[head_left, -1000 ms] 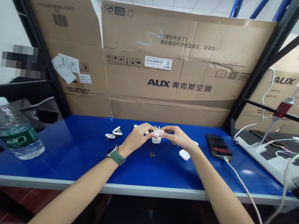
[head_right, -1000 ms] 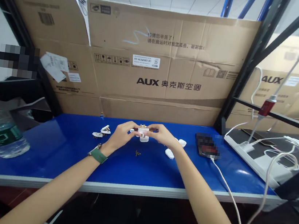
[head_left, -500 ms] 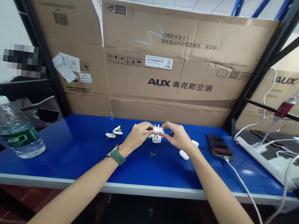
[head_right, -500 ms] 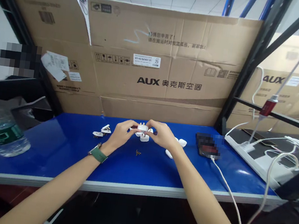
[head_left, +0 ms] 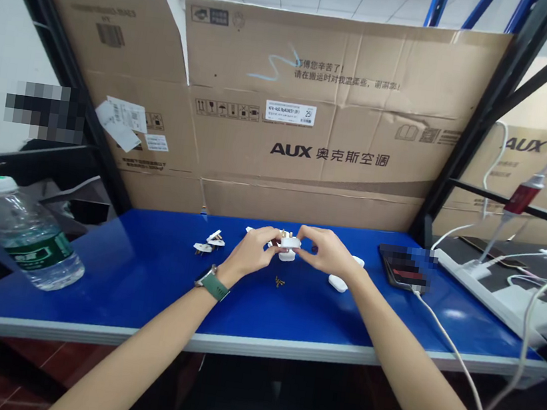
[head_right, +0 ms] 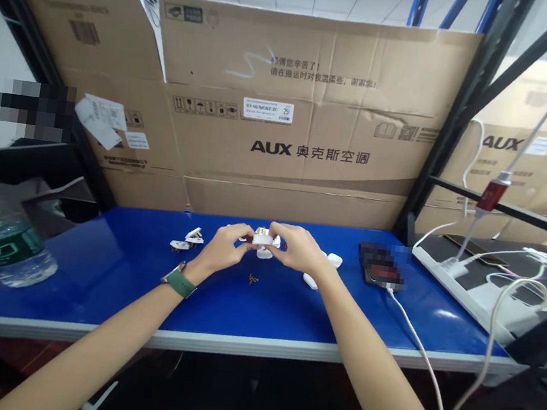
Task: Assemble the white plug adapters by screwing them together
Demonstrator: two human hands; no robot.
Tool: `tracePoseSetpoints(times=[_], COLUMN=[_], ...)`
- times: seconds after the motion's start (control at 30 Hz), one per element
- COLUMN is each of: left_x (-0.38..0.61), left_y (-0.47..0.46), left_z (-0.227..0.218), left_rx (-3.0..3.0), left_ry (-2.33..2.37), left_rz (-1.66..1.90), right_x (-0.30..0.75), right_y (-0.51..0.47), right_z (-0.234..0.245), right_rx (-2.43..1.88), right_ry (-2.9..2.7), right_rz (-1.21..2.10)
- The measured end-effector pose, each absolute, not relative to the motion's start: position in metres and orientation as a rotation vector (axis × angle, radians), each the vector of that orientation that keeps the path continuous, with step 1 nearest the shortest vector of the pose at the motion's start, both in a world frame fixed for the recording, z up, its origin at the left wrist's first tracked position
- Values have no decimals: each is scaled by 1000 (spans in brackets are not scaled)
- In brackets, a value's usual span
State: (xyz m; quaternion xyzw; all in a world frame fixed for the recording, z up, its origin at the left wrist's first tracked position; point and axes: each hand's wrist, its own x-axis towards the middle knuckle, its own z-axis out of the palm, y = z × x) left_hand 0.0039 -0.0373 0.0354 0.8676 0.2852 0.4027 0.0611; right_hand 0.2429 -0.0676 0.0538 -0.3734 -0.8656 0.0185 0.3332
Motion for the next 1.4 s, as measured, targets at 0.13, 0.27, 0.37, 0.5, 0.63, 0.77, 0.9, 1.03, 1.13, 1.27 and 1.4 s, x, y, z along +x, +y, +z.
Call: tracePoseSetpoints(times=[0.13,0.27,0.37,0.5,0.63,0.77,0.9,1.03,1.13,1.27,1.4], left_x=[4,3,3,6,9,7,4,1,-1,-2,-3], left_y=[-38,-38,-38,-39,-36,-33,-31,-26,-23,-21,-22], left_z=[37,38,39,39,35,32,30,29,27,25,26], left_rx=[2658,2632,2509,2437,2393,2326,2410,2465,2463,2462,2460], left_ry=[849,821,770,761,789,782,853,915,914,902,921], left_rz=[1191,1146,1074,1020,1003,950,909,895,881,866,853], right_x=[243,244,245,245,247,252,250,235,224,219,222], right_y=[-68,-66,-64,-61,-59,-61,-64,-64,-61,-58,-61], right_z=[54,53,52,48,48,55,56,47,37,31,34], right_rx=[-993,-1003,-1024,-1021,-1012,-989,-894,-852,-859,-859,-876], right_ry=[-2297,-2315,-2343,-2381,-2402,-2319,-2332,-2544,-2666,-2712,-2710], right_rz=[36,32,15,-21,4,121,183,375,441,396,323])
